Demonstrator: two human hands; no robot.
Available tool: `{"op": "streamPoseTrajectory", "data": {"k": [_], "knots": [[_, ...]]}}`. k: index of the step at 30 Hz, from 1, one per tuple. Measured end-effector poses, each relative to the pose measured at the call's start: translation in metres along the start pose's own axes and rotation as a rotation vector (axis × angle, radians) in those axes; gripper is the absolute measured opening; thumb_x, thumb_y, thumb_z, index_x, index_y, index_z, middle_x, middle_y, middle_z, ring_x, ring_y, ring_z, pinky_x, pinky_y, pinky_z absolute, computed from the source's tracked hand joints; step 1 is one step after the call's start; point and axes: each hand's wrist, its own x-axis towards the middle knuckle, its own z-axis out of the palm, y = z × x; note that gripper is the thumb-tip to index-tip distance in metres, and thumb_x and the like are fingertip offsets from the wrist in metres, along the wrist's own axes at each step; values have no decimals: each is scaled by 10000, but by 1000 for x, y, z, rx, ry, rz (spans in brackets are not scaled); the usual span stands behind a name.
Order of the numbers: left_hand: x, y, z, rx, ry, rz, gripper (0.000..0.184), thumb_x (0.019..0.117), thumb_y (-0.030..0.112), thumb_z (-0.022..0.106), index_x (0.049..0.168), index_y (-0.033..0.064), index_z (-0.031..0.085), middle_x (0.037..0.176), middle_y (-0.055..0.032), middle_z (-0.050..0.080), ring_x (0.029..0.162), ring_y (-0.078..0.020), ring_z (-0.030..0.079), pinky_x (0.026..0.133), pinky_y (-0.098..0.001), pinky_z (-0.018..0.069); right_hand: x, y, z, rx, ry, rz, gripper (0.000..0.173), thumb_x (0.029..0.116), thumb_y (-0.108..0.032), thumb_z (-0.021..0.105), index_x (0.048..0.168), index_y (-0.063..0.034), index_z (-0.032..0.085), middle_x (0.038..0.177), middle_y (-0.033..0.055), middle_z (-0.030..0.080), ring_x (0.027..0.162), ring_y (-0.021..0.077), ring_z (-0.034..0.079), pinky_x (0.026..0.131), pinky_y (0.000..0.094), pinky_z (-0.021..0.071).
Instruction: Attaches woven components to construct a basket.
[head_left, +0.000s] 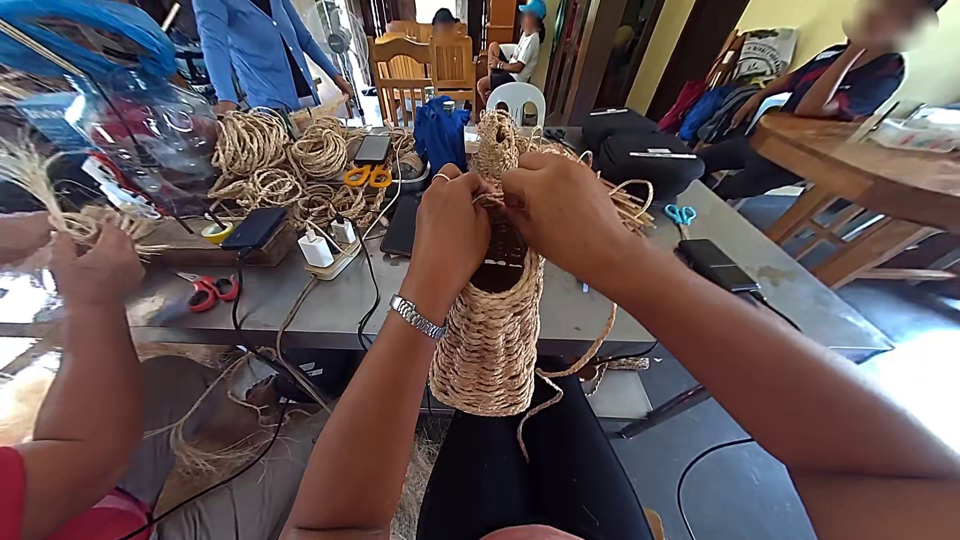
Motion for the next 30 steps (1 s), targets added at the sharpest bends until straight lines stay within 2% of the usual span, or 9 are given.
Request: {"op": "streamPoseTrajectory", "data": {"k": [3,6,8,12,14,17,23,28,30], "knots": [[0,-1,0,-7,7,7,185,960,66,620,1095,75,746,1092,-125,648,1030,-254,639,904,-428,526,-2,6,1,164,65,59,134,920,-114,729,943,13,692,1009,168,632,901,324,661,776,502,565],[0,-1,1,-21,9,2,191,952,59,621,1091,81,750,1086,-125,649,1040,-255,635,908,-434,521,-6,14,1,285,116,72,157,916,-160,749,910,-7,711,958,128,647,846,236,645,770,410,559],[0,-2,1,-20,7,-6,196,953,62,617,1094,89,751,1091,-121,647,1046,-249,633,915,-429,520,-7,17,-2,306,112,82,161,935,-177,732,925,-16,725,943,125,652,822,213,642,758,377,557],[0,-3,2,-28,13,8,213,953,55,605,1108,83,748,1113,-124,654,1046,-251,637,917,-427,525,-4,23,-6,323,48,173,225,916,-221,769,982,-11,723,1000,155,648,897,268,637,811,435,541],[0,-3,2,-22,8,3,221,953,53,602,1116,88,748,1124,-121,651,1049,-249,637,920,-427,524,0,25,-6,367,10,241,283,899,-219,792,1049,0,693,1042,163,672,950,286,663,855,473,551],[2,-3,1,-12,-7,17,237,942,30,600,1129,78,737,1132,-132,644,1053,-262,633,921,-438,521,6,22,-6,394,-33,309,335,896,-179,786,1146,-13,636,986,128,706,878,243,704,824,456,581],[3,-5,1,-31,-34,12,249,942,21,593,1145,84,724,1140,-130,625,1048,-244,629,922,-412,523,15,20,-8,322,-129,297,162,922,-155,725,1045,-50,730,952,102,730,909,238,693,842,482,546],[7,-14,0,-86,-61,45,190,1010,209,629,1113,86,730,1111,-120,639,1015,-218,641,905,-394,526,20,29,-8,405,-168,278,158,903,-167,786,1007,-58,739,941,86,729,876,208,688,830,451,548],[13,-15,-4,-77,-101,59,173,1010,186,636,1107,76,729,1121,-127,643,1009,-224,644,906,-402,528,22,33,-7,448,-179,280,139,898,-155,789,996,-68,743,910,67,728,831,181,680,793,420,551]]}}
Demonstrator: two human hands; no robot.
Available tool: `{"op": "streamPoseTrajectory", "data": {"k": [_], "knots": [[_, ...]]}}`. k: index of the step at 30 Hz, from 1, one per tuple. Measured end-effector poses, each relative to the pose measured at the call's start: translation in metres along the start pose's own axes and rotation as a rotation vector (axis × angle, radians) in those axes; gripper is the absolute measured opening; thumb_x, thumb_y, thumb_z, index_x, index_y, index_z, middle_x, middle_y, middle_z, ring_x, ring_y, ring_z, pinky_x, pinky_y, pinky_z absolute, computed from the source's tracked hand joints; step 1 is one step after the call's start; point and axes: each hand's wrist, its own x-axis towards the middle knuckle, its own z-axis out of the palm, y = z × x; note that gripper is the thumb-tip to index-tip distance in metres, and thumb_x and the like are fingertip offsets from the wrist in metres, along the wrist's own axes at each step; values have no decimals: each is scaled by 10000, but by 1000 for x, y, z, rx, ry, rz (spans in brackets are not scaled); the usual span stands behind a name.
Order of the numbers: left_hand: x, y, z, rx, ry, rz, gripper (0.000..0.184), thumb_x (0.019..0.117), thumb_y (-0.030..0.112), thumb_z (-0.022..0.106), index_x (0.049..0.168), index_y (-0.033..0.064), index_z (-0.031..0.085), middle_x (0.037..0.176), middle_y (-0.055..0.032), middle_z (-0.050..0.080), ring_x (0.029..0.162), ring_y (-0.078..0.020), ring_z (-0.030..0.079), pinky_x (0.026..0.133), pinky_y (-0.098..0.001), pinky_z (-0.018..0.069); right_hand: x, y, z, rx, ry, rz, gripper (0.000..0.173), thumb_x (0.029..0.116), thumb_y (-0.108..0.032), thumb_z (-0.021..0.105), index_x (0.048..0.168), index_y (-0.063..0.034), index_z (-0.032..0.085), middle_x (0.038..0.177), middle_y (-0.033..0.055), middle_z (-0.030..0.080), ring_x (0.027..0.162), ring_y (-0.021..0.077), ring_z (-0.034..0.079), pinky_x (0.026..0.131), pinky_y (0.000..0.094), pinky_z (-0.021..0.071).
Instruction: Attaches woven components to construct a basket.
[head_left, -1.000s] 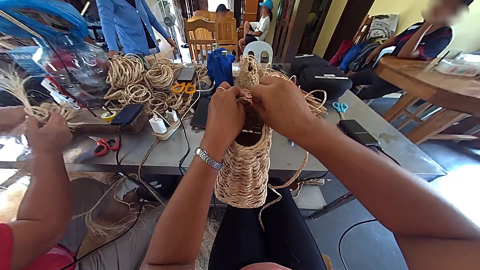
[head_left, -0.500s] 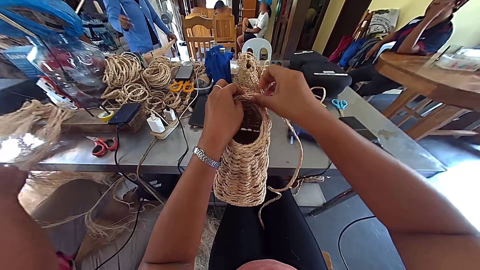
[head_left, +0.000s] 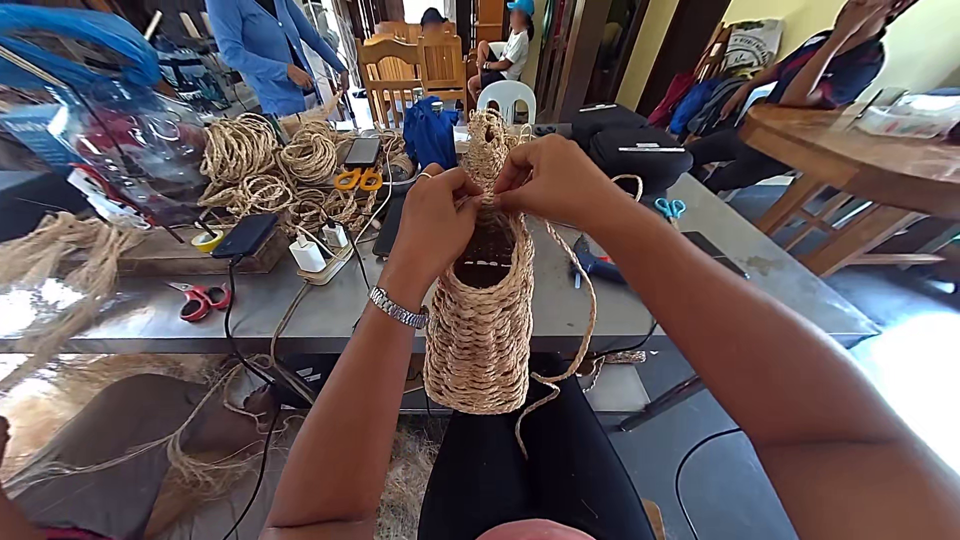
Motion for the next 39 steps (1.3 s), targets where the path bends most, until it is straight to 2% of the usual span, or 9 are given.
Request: {"op": "streamPoseTrajectory", "data": {"k": [7,12,15,19,22,29,35,37,39], "knots": [[7,5,-3,8,-67,-43,152,984,80,624,1109,72,710,1158,-124,631,1043,-234,634,926,-421,522,4,5,-4,99,-30,27,131,874,-120,799,978,-59,749,884,63,728,793,157,680,780,392,565],[4,2,-3,40,-65,13,175,999,88,603,1139,40,696,1176,-197,633,1065,-333,643,930,-549,523,-1,4,4,70,20,13,197,870,-166,787,1026,-52,751,957,95,732,896,214,685,836,461,550],[-1,3,-1,64,-30,48,147,1018,95,606,1108,27,700,1141,-233,643,1037,-396,644,893,-626,503,-6,3,7,52,53,8,248,900,-233,793,1039,-33,745,995,107,734,959,222,689,893,456,542],[-2,0,1,82,16,51,151,1009,107,618,1104,20,697,1139,-257,615,1039,-441,616,861,-672,461,-3,4,12,58,76,-21,231,912,-227,786,1008,-23,734,958,93,724,923,209,682,860,440,541],[-1,-5,2,74,20,55,212,1016,198,614,1111,26,693,1139,-254,607,1045,-436,608,863,-673,449,-2,0,14,29,62,-21,220,917,-207,780,1008,-15,722,961,96,718,935,211,676,861,428,534],[-1,-5,0,71,2,53,163,1021,170,630,1098,39,689,1141,-242,596,1015,-419,606,849,-666,450,-3,-3,15,23,53,-17,201,921,-193,775,999,-22,705,937,89,703,898,204,672,817,427,541],[-4,-10,4,24,-15,37,276,1047,269,574,1182,39,641,1181,-251,615,1101,-459,593,879,-713,424,-8,-4,17,5,72,-39,163,934,-132,740,1033,-9,698,960,109,705,917,226,679,825,434,552],[-5,-14,6,-27,-28,23,326,1053,362,560,1209,82,620,1151,-203,668,1073,-410,631,855,-698,441,-8,-5,19,-20,77,-55,155,942,-138,731,1023,-10,695,965,111,699,937,233,675,833,436,546],[-3,-20,7,-66,-50,23,328,1053,394,557,1203,106,606,1108,-164,666,1026,-353,639,836,-665,456,-8,-4,21,-35,99,-76,150,940,-137,730,1013,-11,698,969,112,699,953,235,673,847,430,545]]}}
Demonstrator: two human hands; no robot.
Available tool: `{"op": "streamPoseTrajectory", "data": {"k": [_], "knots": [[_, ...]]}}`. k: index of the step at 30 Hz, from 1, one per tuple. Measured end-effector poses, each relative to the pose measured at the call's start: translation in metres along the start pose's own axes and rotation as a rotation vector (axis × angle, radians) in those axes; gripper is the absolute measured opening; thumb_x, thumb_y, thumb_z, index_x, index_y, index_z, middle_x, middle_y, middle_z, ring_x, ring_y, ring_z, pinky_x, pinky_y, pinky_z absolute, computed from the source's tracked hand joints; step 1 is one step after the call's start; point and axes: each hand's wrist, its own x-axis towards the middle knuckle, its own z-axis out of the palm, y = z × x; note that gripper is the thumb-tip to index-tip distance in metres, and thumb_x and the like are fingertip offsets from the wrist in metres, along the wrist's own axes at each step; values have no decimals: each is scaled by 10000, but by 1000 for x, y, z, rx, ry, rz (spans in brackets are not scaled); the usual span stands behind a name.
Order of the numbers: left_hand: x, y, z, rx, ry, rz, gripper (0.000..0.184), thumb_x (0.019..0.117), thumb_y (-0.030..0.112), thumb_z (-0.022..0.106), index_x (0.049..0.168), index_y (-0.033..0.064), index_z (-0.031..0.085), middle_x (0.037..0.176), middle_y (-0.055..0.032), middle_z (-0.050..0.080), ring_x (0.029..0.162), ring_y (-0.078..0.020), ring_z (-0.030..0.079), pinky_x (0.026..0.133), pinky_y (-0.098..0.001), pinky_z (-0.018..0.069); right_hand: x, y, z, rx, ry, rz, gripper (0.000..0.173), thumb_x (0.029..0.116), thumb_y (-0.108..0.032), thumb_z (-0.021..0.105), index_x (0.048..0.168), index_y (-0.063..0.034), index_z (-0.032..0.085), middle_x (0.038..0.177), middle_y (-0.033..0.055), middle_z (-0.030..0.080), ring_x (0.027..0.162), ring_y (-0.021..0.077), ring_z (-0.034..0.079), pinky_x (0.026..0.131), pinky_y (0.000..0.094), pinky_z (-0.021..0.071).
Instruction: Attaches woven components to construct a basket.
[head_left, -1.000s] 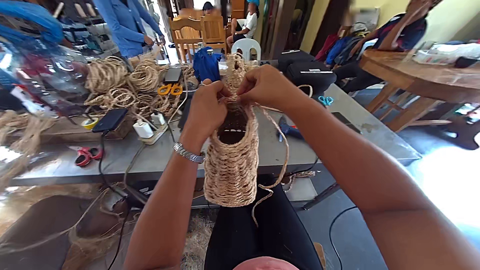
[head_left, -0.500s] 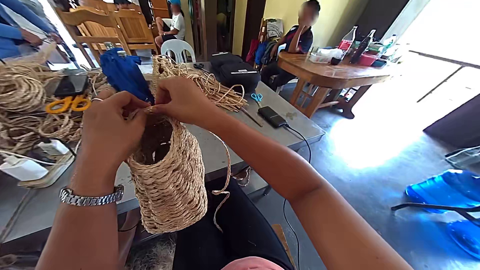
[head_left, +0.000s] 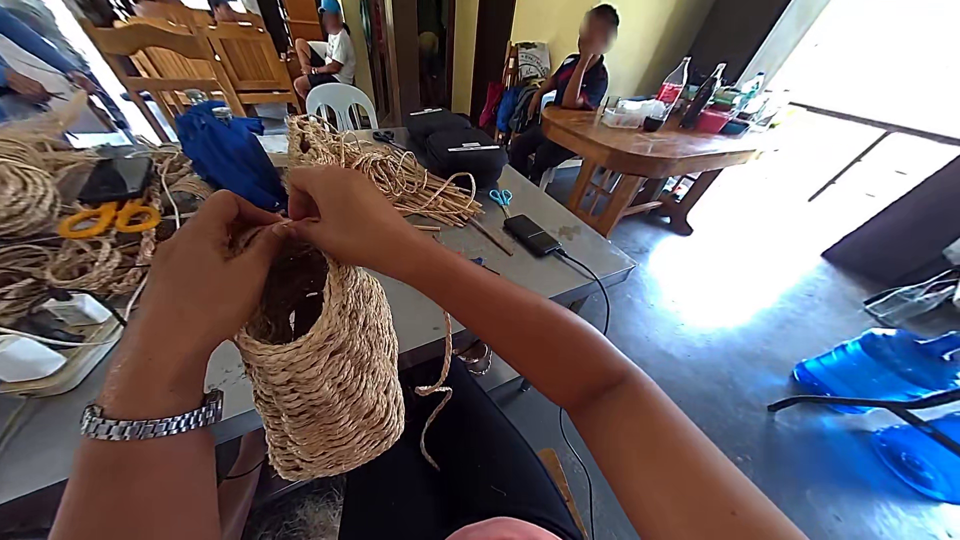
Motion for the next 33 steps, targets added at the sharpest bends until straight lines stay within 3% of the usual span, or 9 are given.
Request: {"op": "streamPoseTrajectory", "data": {"k": [4,9,16,24,29,33], "knots": [[5,-7,0,-31,-33,2,289,1043,375,584,1194,128,594,1088,-133,655,995,-305,632,826,-618,470,-1,0,2,-7,13,-12,165,939,-146,743,1015,-7,696,968,111,695,955,231,672,847,415,547],[5,-3,0,28,-24,4,285,1062,359,558,1212,172,713,1124,-197,701,1082,-410,652,861,-740,431,0,0,3,-14,13,-18,158,934,-126,741,1019,-2,693,980,119,684,960,238,668,846,416,548],[6,0,0,51,-25,-16,243,1061,327,569,1187,177,713,1080,-180,708,1030,-386,662,833,-714,443,-1,-1,1,-19,-7,-17,147,937,-104,728,1032,1,689,987,119,677,965,238,662,845,412,544],[8,-1,1,58,-29,-25,239,1065,314,563,1190,177,714,1111,-179,707,1075,-396,655,862,-723,436,-3,0,4,-6,26,-10,134,932,-90,726,1037,-11,704,993,110,690,979,230,668,859,405,547],[6,-25,8,53,14,15,281,1078,384,526,1186,203,712,1045,-149,719,924,-388,682,759,-696,475,-6,4,7,55,77,-20,126,899,-79,721,1001,-5,717,942,115,700,928,236,679,804,432,549],[9,-15,3,60,-22,12,301,1063,371,532,1215,173,701,1136,-198,695,1085,-414,654,866,-748,433,-4,0,12,65,97,24,147,907,-132,745,980,-17,693,921,103,669,892,232,662,762,429,547]]}}
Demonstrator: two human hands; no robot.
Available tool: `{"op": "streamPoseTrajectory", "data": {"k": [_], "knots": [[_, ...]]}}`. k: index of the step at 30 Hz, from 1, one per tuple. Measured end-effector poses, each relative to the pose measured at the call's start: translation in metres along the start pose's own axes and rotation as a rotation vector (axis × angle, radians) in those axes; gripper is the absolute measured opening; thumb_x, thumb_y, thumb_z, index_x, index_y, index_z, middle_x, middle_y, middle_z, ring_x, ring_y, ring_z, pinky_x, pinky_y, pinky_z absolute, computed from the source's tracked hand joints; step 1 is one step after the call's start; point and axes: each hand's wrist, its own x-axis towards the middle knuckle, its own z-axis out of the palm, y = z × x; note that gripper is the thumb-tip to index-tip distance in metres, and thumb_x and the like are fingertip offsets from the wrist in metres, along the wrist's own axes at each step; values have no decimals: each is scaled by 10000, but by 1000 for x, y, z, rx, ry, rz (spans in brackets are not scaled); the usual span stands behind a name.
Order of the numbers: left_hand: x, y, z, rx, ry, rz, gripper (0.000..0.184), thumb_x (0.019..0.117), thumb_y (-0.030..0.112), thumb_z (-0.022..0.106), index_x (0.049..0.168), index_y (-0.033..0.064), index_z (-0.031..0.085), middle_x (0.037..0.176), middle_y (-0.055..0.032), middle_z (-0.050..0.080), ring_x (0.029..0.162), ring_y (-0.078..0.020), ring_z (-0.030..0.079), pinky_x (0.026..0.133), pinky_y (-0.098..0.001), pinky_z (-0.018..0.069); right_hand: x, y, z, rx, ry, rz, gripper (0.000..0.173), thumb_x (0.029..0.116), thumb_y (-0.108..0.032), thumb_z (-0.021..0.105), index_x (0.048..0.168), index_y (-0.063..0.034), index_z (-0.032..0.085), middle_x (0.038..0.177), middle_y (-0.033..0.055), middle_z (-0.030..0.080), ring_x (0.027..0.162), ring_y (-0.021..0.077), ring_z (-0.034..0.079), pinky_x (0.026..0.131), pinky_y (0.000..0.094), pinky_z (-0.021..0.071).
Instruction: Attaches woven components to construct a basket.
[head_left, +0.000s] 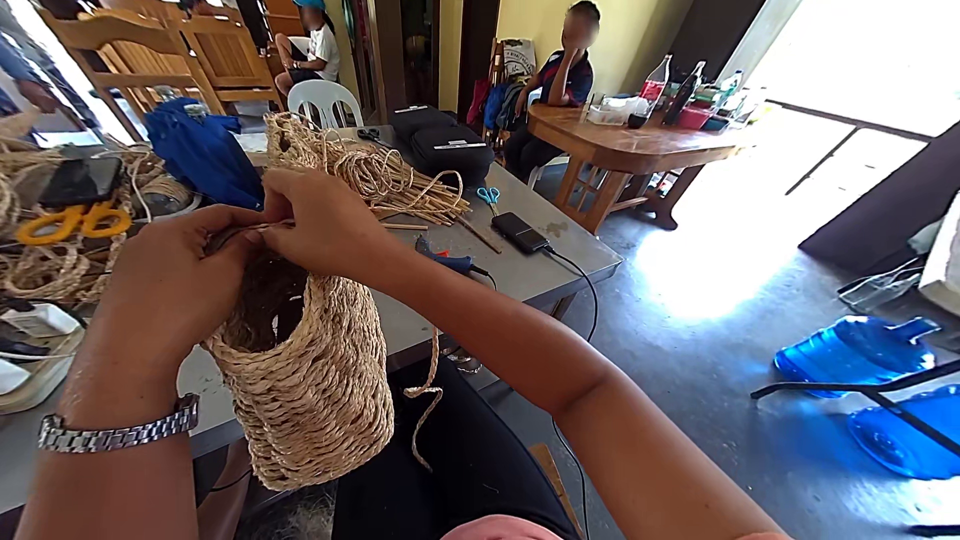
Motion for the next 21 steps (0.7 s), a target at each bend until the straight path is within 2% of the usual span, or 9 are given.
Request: {"op": "streamPoseTrajectory", "data": {"k": [3,5,7,13,21], "knots": [[2,0,0,1,0,-1,288,1063,366,539,1207,180,704,1136,-199,696,1087,-423,652,863,-752,430,0,-2,0,-17,2,0,125,893,-75,723,997,-11,693,976,116,659,924,243,657,765,426,550],[0,-10,4,0,23,-3,287,1069,389,536,1182,194,714,1076,-176,715,974,-415,681,787,-729,465,-1,-1,1,-18,9,-12,127,877,-31,706,1001,-9,694,1001,124,665,946,249,663,782,433,556],[-1,-14,6,-10,29,-8,293,1070,407,532,1179,205,714,1052,-158,722,924,-408,686,755,-718,473,-2,-2,0,-22,4,-7,154,863,-1,691,1017,-10,695,1018,126,665,963,254,664,792,437,560],[2,-14,8,6,26,-17,288,1072,405,531,1183,209,712,1066,-166,714,957,-421,677,782,-727,467,-3,-3,1,-43,-1,7,149,864,15,680,1010,-11,688,1016,130,645,962,265,654,786,436,554],[5,-26,12,-2,38,-6,299,1070,425,528,1185,218,712,1055,-149,718,920,-393,685,768,-709,479,-4,-5,2,-51,0,7,165,863,20,672,1022,-20,684,1021,127,645,978,270,651,799,445,553]]}}
